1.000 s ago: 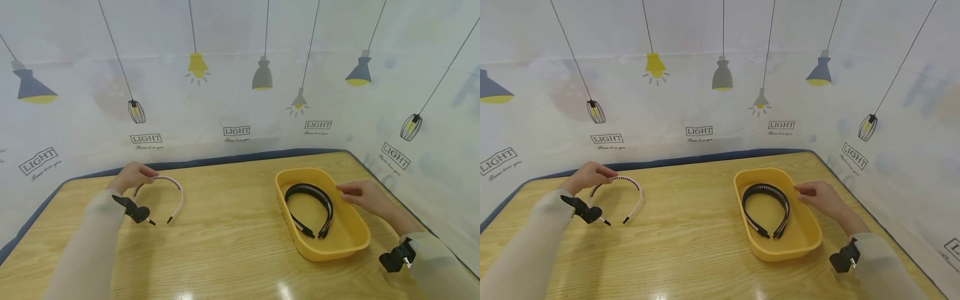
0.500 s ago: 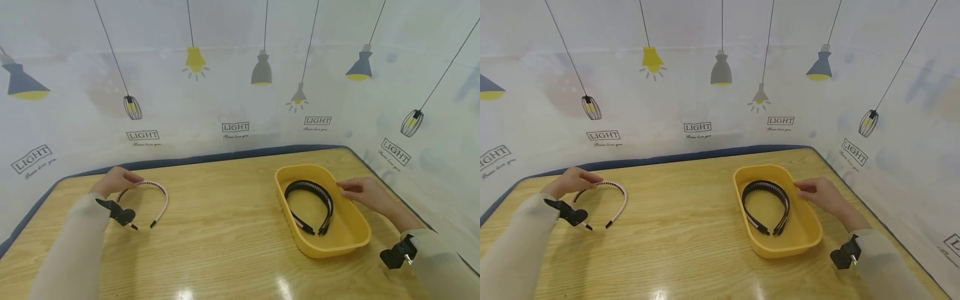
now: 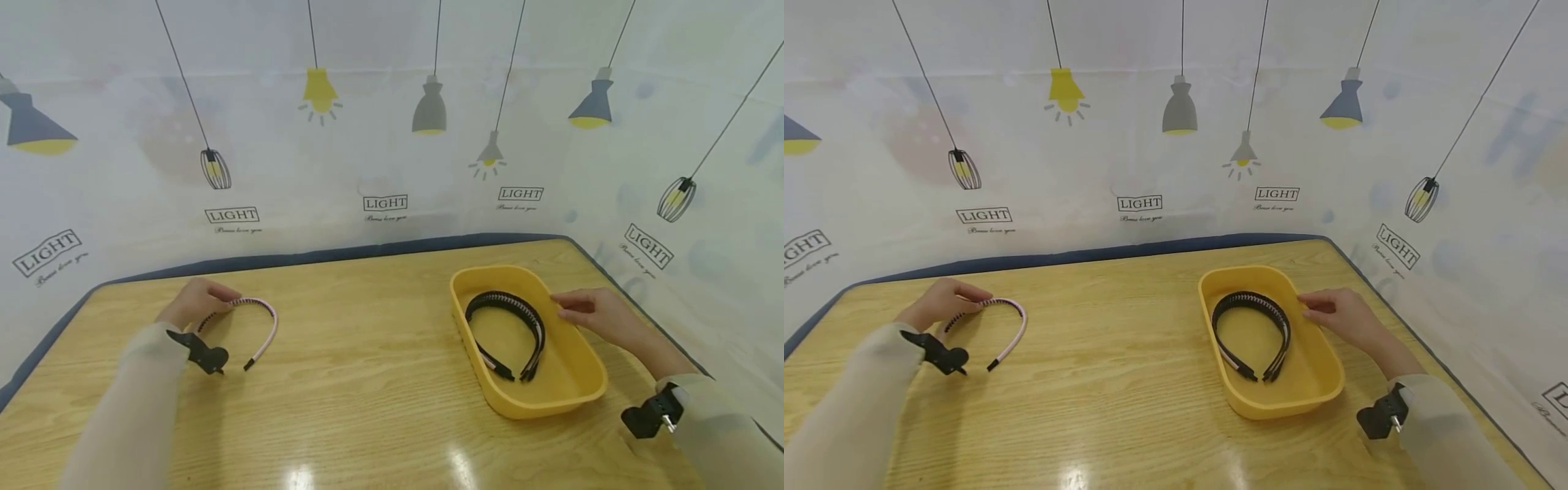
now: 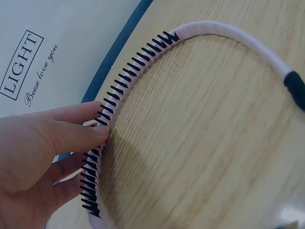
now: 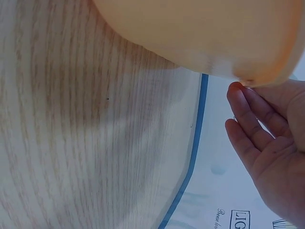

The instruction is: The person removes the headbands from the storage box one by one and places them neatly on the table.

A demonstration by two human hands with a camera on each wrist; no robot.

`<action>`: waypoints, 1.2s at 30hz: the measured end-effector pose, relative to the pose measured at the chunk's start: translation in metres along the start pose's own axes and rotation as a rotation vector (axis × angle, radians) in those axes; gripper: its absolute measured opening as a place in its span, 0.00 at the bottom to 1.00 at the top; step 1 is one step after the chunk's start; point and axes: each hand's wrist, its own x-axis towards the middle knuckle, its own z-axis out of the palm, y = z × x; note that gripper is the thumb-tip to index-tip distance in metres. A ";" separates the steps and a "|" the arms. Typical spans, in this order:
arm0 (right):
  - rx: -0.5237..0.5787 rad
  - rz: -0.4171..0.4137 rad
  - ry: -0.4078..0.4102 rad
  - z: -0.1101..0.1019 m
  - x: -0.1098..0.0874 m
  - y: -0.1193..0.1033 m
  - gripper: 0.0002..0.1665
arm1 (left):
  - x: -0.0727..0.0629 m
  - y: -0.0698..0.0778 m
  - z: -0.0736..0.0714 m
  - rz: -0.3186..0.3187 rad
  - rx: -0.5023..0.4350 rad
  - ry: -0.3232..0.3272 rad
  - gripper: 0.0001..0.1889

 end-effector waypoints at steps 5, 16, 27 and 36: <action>0.007 0.003 0.001 0.000 0.000 0.000 0.22 | 0.000 0.000 0.003 0.005 -0.014 0.023 0.15; 0.009 0.009 0.003 0.001 0.000 -0.003 0.22 | -0.004 0.011 -0.002 -0.033 0.016 0.038 0.19; -0.004 0.020 0.012 0.001 0.000 -0.001 0.22 | 0.002 0.048 -0.006 0.092 -0.034 0.040 0.18; -0.003 0.002 0.018 0.002 -0.001 -0.001 0.22 | 0.017 0.094 0.016 0.201 -0.065 0.020 0.15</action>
